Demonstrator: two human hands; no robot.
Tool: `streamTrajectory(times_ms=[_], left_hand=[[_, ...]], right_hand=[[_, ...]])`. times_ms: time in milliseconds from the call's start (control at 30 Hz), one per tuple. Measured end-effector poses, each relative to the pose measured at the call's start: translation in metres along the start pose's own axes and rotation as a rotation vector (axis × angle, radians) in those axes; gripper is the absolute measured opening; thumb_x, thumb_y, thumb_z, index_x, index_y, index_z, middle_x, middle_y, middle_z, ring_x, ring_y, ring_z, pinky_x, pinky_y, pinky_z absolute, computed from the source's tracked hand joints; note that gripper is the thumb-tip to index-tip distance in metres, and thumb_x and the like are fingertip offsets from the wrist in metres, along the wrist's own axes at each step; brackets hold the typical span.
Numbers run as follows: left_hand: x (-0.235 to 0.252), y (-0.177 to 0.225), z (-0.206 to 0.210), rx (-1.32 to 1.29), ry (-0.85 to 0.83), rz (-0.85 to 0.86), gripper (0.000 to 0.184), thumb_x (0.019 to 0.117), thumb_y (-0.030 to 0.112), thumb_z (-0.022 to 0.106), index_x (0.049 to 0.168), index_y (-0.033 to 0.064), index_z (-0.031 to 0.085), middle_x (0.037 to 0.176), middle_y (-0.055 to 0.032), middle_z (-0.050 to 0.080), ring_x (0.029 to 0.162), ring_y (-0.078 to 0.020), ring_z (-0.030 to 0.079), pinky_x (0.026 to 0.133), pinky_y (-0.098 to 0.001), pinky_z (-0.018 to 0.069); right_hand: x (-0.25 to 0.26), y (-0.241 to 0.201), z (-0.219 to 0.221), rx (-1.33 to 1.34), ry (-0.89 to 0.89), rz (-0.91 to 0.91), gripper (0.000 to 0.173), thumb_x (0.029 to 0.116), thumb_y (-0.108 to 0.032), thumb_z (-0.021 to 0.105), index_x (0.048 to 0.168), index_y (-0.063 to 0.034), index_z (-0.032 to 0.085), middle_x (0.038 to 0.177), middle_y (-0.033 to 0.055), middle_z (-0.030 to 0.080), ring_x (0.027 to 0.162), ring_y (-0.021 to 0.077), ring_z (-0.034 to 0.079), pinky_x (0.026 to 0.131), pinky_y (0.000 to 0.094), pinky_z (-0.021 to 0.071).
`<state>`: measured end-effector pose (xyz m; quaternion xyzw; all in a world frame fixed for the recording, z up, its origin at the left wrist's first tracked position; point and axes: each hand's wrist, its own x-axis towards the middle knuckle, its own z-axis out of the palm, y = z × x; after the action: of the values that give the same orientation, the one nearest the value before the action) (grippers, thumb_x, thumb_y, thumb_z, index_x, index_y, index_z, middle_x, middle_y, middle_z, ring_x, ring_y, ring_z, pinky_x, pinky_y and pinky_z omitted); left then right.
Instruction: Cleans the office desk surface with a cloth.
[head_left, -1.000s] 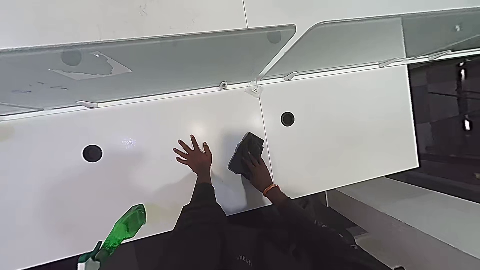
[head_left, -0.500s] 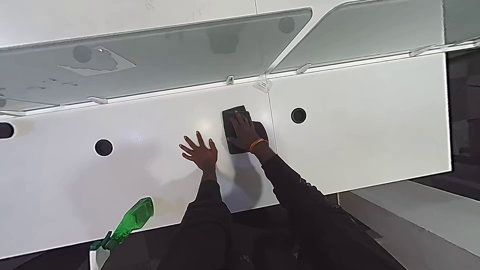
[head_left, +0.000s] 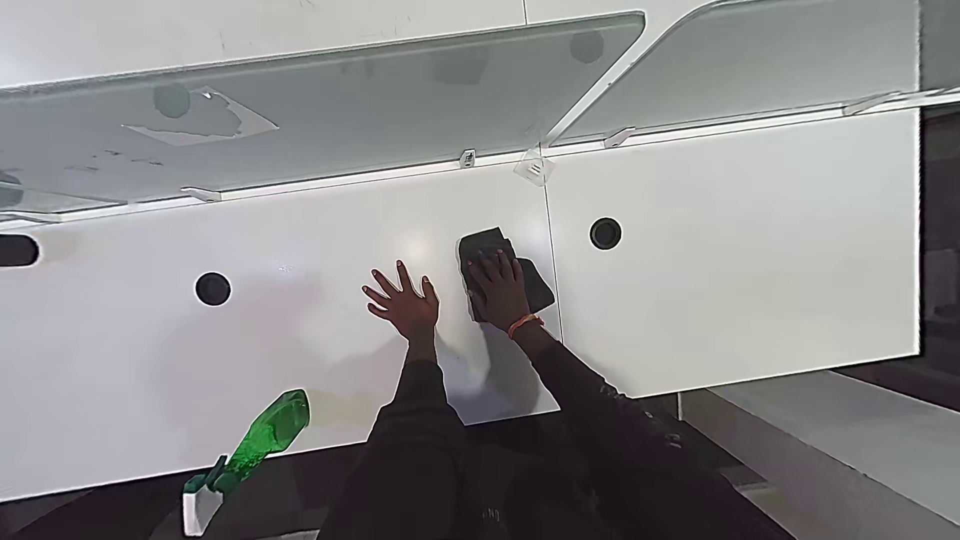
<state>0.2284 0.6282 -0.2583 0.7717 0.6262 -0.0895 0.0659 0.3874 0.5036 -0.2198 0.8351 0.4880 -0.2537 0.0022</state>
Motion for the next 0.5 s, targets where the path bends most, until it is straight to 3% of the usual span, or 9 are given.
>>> streamTrajectory(times_ms=[200,367,500], left_hand=[[0.000,0.000,0.000,-0.005,0.006,-0.001,0.074,0.0946,0.072,0.027,0.161,0.0387,0.033,0.169,-0.0237,0.018,0.152,-0.0557,0.015,0.112,-0.0788,0.0166],[0.000,0.000,0.001,0.005,-0.006,-0.011,0.074,0.0949,0.072,0.026,0.162,0.0391,0.030,0.170,-0.0227,0.016,0.153,-0.0544,0.013,0.113,-0.0781,0.0158],[0.000,0.000,0.003,0.007,0.003,-0.013,0.076,0.0945,0.073,0.027,0.162,0.0380,0.030,0.169,-0.0226,0.017,0.153,-0.0542,0.014,0.113,-0.0780,0.0161]], right_hand=[[0.065,-0.009,-0.041,0.027,0.123,0.028,0.061,0.1013,-0.053,0.052,0.157,-0.0317,0.043,0.170,0.0021,0.028,0.157,0.0426,0.015,0.120,0.0727,0.0133],[0.061,-0.004,-0.049,0.020,0.166,-0.007,0.055,0.1012,-0.044,0.056,0.154,-0.0311,0.048,0.167,0.0015,0.035,0.156,0.0431,0.020,0.112,0.0790,0.0210],[0.040,0.040,-0.051,0.005,0.187,0.028,0.049,0.1015,-0.038,0.054,0.150,-0.0308,0.054,0.163,-0.0007,0.042,0.154,0.0420,0.026,0.109,0.0798,0.0239]])
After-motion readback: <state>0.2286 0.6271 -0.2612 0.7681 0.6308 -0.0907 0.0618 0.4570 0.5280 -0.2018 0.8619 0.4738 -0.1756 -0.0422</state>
